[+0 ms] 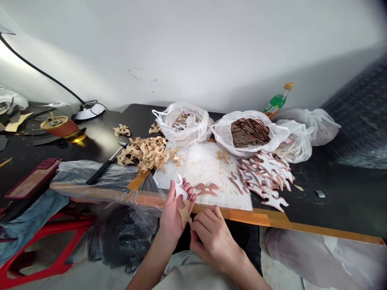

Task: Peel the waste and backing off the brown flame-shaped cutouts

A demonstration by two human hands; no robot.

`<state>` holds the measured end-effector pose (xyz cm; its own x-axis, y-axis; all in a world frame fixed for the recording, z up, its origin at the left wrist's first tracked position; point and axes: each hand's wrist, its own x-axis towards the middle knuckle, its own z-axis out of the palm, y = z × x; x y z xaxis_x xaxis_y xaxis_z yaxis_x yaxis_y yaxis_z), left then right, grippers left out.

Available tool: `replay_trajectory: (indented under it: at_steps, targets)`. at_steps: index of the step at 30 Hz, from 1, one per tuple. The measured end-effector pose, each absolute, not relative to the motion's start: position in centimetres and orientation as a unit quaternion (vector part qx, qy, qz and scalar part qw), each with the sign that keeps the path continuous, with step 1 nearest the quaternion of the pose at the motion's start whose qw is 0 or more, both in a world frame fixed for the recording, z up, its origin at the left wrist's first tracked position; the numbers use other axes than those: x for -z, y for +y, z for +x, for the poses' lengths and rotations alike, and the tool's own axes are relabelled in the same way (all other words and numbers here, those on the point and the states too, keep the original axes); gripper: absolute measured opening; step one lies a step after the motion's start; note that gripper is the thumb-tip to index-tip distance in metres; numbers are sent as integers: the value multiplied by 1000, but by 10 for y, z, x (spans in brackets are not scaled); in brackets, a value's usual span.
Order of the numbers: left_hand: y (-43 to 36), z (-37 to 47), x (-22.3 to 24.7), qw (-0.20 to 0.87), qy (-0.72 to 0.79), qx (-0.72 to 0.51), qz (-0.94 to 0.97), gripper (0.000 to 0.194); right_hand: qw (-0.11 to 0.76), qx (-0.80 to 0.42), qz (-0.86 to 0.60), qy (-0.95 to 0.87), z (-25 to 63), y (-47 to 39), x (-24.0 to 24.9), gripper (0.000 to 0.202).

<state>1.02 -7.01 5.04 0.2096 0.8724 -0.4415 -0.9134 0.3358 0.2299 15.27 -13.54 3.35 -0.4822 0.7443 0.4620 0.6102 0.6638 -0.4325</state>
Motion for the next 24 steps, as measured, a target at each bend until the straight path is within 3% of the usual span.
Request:
replay_trajectory:
  at_steps: [4,7,14,19,24]
  targets:
    - [-59,-10,-50,727,274,-629,-38,34,291,-129,-363,-876,151,-130,-39,13]
    - [-57,-30,-51,690,273,-670,6,28,287,-167,-353,-874,150,-107,-46,13]
    - [-73,-60,-47,610,294,-734,54,25,319,-225,-418,-820,119,15,-58,9]
    - [-81,-62,-37,528,359,-759,128,43,230,-176,-512,-809,98,72,-54,18]
    - [-80,-53,-35,432,466,-727,259,39,199,-120,-565,-792,118,63,-45,27]
